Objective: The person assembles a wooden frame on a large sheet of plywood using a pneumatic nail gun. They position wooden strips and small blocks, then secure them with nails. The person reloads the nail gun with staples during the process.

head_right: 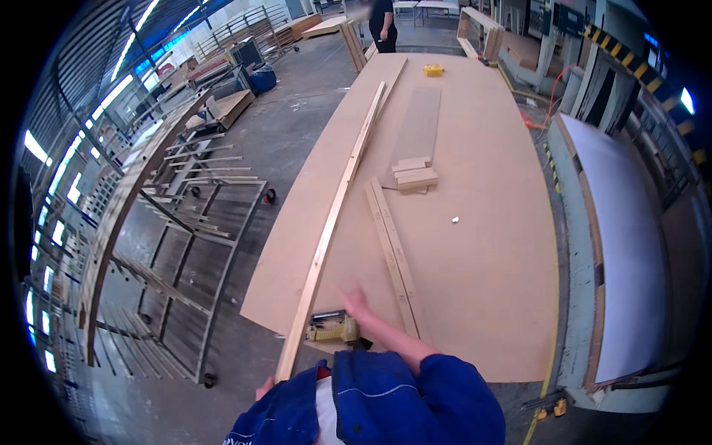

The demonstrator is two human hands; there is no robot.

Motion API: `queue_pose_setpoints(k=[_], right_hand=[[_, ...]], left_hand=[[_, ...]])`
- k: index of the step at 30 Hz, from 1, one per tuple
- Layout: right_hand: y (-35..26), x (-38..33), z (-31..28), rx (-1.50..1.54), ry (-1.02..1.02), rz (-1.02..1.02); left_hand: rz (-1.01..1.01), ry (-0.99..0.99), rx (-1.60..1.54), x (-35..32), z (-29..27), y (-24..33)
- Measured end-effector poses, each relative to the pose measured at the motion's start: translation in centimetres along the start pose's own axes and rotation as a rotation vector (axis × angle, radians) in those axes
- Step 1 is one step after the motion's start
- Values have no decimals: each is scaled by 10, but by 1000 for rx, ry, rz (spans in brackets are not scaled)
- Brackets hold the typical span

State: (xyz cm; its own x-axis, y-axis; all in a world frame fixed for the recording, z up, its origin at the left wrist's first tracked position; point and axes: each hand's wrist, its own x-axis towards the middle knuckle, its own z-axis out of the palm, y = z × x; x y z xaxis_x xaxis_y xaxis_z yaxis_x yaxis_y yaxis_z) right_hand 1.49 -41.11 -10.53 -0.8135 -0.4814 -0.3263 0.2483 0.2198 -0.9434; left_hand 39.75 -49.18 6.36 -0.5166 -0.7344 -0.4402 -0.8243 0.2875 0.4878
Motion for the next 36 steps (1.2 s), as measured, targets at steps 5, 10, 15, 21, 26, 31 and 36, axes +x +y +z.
queue_pose_setpoints(k=[5, 10, 15, 21, 26, 31, 36], right_hand=[[-50, -82, 91, 1075, -655, 798], [-50, -115, 70, 1038, -689, 615], [-68, -104, 40, 971, -737, 338], [-156, -53, -55, 1005, -483, 138], [-125, -44, -137, 1049, -297, -75], [-74, -167, -125, 795, -212, 143], [-115, -229, -150, 777, -48, -82]], left_hand=[[-218, 76, -35, -47, 33, -74], [-114, 129, -56, -59, 30, -73], [163, 86, -97, -41, 7, -35], [442, -443, -463, 30, -13, 87], [200, -987, -800, 109, 37, 211], [-162, -1476, -1329, 167, 120, 264], [-265, -1404, -1399, 99, 197, 408]])
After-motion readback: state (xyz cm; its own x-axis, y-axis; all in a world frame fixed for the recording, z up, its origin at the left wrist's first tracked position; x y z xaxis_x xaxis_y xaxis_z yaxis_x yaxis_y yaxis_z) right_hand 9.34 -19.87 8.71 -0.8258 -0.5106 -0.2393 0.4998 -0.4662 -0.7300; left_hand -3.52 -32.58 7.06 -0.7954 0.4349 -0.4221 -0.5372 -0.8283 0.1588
